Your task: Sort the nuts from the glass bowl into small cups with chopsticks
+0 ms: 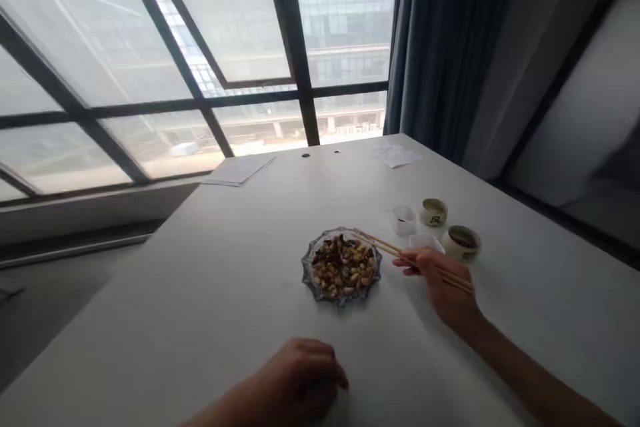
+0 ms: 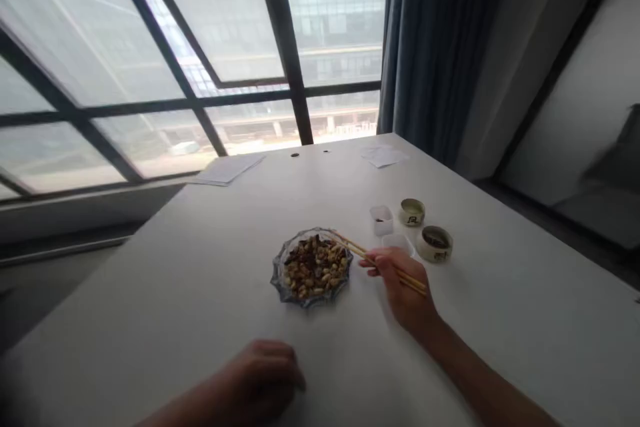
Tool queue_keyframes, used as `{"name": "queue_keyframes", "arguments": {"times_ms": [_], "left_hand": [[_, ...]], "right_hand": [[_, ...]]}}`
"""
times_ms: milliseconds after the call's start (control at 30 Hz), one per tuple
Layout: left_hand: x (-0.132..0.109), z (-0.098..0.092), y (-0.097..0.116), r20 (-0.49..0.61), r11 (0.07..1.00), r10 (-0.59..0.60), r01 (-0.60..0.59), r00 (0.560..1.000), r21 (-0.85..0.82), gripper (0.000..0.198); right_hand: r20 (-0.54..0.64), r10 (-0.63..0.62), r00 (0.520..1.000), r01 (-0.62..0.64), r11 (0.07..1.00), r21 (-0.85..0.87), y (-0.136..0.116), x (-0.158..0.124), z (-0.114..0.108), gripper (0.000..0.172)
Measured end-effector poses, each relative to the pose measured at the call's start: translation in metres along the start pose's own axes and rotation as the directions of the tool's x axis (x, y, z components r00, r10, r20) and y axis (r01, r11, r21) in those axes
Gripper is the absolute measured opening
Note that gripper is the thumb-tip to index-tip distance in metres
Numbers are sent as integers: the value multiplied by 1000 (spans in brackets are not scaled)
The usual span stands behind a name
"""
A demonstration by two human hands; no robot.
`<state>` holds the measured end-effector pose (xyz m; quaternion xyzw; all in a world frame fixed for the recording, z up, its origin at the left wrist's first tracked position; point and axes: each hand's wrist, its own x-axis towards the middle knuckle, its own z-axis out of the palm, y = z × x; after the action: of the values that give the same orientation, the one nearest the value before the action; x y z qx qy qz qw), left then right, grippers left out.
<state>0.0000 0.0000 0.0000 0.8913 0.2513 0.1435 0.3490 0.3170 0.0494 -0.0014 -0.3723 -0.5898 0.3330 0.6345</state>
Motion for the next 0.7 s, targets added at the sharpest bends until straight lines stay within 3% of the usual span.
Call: {"name": "queue_keyframes", "arguments": {"times_ms": [233,533,700], "left_hand": [[3,-3,7,6,1000,2,-2,1000,-5,23],[6,-4,10,3,1000,3,-3,1000,-17,27],[4,-5,10,7,1000,-2,2,1000,-17,28]], "right_hand": [[173,50,984,-47,999,-26,0,0,17,26],[224,77,972,-67,996,-50,6,3,14,29],[177,117,977,-112,993,-38,7,0,17,30]]}}
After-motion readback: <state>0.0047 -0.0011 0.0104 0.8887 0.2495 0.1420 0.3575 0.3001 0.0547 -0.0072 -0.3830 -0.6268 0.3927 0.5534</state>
